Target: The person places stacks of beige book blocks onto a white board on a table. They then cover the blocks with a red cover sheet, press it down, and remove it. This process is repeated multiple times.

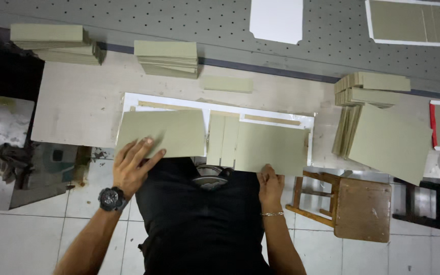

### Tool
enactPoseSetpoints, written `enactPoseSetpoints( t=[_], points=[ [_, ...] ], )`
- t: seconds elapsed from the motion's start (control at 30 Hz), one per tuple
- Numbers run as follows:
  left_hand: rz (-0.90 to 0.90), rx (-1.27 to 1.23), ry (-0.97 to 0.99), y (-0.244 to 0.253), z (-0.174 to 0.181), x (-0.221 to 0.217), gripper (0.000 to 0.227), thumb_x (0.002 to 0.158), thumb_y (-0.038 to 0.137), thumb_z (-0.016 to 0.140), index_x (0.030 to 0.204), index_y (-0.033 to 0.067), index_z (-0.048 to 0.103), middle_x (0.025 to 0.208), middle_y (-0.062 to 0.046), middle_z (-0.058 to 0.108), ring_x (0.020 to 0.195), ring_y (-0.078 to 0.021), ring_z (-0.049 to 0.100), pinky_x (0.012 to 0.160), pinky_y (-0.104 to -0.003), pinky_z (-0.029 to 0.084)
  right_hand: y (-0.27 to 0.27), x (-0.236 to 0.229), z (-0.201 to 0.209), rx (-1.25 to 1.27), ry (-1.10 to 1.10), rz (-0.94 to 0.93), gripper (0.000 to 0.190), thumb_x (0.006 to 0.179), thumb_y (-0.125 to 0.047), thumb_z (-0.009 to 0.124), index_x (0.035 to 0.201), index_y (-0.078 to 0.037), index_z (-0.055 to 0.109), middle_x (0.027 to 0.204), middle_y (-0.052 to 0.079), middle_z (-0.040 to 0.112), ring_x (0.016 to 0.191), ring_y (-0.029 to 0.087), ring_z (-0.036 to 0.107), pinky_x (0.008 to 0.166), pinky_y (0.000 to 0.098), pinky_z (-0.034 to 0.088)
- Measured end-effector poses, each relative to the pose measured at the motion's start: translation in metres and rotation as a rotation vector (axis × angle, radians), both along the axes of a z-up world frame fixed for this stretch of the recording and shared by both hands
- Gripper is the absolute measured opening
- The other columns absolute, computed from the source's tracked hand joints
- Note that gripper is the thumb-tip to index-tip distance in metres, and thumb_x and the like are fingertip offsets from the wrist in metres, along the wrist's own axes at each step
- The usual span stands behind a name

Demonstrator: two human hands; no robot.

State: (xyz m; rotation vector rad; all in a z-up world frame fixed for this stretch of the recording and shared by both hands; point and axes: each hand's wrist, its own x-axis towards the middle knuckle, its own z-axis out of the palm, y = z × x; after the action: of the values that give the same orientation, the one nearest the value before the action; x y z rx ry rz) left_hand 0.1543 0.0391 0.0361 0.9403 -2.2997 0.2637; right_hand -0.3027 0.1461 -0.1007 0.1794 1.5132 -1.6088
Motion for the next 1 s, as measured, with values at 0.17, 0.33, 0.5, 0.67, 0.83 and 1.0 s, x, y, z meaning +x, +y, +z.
enactPoseSetpoints(
  t=[0.17,0.33,0.5,0.67,0.83,1.0],
  points=[
    [0.046,0.038,0.039,0.014,-0.030,0.009,0.054,0.117,0.009,0.033,0.146,0.0311,0.073,0.157,-0.014,0.064,0.138,-0.0409,0.063,0.116,-0.061,0.049,-0.025,0.030,0.074,0.112,0.067,0.013,0.038,0.098,-0.014,0.084,0.116,-0.010,0.050,0.101,0.004,0.050,0.094,0.022,0.059,0.091,0.0419,0.069],
    [0.036,0.068,0.079,0.016,-0.039,0.001,0.054,0.120,0.011,0.030,0.145,0.0325,0.073,0.162,-0.010,0.061,0.144,-0.0394,0.059,0.121,-0.058,0.043,-0.019,0.014,0.073,0.102,0.021,0.100,0.054,0.100,-0.022,0.084,0.131,-0.006,0.043,0.120,0.013,0.037,0.114,0.032,0.051,0.105,0.0559,0.065],
    [0.014,0.112,0.079,0.012,-0.069,0.009,0.052,0.121,0.023,0.027,0.145,0.0363,0.071,0.163,-0.006,0.060,0.148,-0.0379,0.056,0.123,-0.059,0.041,0.009,0.008,0.102,0.191,-0.001,0.277,0.064,0.109,-0.037,0.070,0.155,-0.009,0.037,0.124,0.012,0.030,0.120,0.033,0.043,0.112,0.0634,0.059],
    [-0.050,0.188,0.121,0.010,-0.097,0.013,0.075,0.117,0.052,0.003,0.149,0.0343,0.068,0.167,-0.005,0.055,0.154,-0.0386,0.048,0.128,-0.059,0.034,-0.007,0.065,0.118,0.285,0.509,0.456,0.038,0.101,-0.025,0.082,0.133,-0.016,0.063,0.112,0.013,0.048,0.093,0.029,0.055,0.069,0.0476,0.070],
    [-0.035,0.124,0.100,0.003,-0.072,0.005,0.051,0.120,0.018,0.030,0.141,0.0309,0.074,0.162,-0.008,0.061,0.144,-0.0402,0.059,0.119,-0.060,0.045,-0.099,0.153,0.119,-0.191,1.801,0.947,0.061,0.104,-0.051,0.072,0.153,-0.016,0.063,0.168,0.025,0.034,0.153,0.053,0.035,0.122,0.0704,0.034],
    [-0.029,0.172,0.099,0.002,-0.075,0.004,0.051,0.120,0.015,0.030,0.141,0.0327,0.073,0.162,-0.005,0.061,0.147,-0.0375,0.058,0.121,-0.060,0.044,-0.126,0.174,0.113,0.052,1.832,1.146,0.072,0.100,-0.058,0.074,0.161,-0.024,0.056,0.175,0.031,0.020,0.159,0.060,0.018,0.121,0.0804,0.017]
  ],
)
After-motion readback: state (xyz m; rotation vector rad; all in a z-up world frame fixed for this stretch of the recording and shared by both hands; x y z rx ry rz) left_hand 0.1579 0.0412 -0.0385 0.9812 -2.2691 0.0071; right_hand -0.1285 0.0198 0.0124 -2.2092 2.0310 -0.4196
